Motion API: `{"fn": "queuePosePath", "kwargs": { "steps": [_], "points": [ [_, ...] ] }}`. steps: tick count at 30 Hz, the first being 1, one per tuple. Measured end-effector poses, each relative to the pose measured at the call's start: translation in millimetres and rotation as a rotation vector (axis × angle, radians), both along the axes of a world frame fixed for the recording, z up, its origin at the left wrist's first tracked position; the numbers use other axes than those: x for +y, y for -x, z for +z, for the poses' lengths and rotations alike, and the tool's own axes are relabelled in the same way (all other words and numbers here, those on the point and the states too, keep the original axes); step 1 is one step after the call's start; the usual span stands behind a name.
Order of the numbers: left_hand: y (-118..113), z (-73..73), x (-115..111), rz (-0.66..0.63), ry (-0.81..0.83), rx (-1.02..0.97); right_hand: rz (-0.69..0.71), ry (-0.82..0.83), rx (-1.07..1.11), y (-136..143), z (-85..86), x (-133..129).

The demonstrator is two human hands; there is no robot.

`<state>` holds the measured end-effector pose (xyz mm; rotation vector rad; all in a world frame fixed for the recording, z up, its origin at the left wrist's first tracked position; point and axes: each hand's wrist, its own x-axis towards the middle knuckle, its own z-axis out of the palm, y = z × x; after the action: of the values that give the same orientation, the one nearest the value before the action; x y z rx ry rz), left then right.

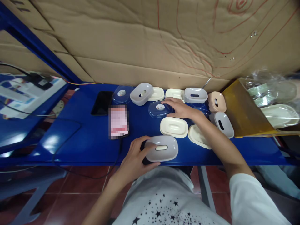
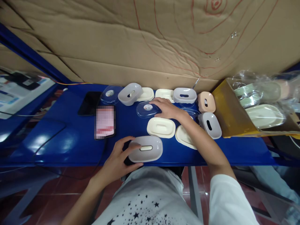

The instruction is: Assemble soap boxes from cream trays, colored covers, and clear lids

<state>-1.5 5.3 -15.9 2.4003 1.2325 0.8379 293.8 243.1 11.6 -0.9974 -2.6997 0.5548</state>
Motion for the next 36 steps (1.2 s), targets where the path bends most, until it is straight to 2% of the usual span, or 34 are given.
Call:
{"fn": "queuePosePath", "kwargs": {
  "steps": [3, 7, 10, 12, 15, 20, 23, 27, 31, 36],
  "points": [
    [-0.3, 0.6, 1.2, -0.01, -0.012, 0.001, -0.04, 0.011, 0.004, -3.7, 1.5, -3.4],
    [0.1, 0.1, 1.0, -0.012, -0.01, 0.0, -0.023, 0.05, 0.004, -4.5, 5.5, -4.3],
    [1.2, 0.6, 0.4, -0.024, 0.013, 0.018, -0.022, 0.053, 0.101, -5.7, 11.5, -5.5],
    [1.8, 1.9, 0.3, -0.033, 0.041, 0.032, -0.074, 0.039, 0.206, -9.6, 17.7, -13.8],
    [2.2, 4.1, 0.8, -0.025, 0.1, 0.027, -0.145, -0.037, 0.281, -20.3, 30.0, -44.5],
    [2.2, 2.6, 2.0, 0.023, 0.189, -0.01, -0.213, -0.154, 0.169, -35.5, 43.2, -127.5],
    [1.2, 0.4, 3.3, 0.036, 0.219, -0.005, -0.244, -0.17, 0.211, -36.6, 37.7, -170.8],
    [-3.1, 2.1, 7.5, 0.001, 0.226, -0.016, -0.253, -0.144, 0.279, -29.4, 20.9, -208.0],
    [-8.4, 8.0, 13.5, -0.057, 0.239, 0.021, -0.187, -0.136, 0.2, -21.2, 7.1, -227.5],
    [-10.2, 7.8, 18.6, -0.116, 0.188, 0.048, -0.19, -0.15, 0.208, -21.3, -5.9, -233.7]
  ]
}}
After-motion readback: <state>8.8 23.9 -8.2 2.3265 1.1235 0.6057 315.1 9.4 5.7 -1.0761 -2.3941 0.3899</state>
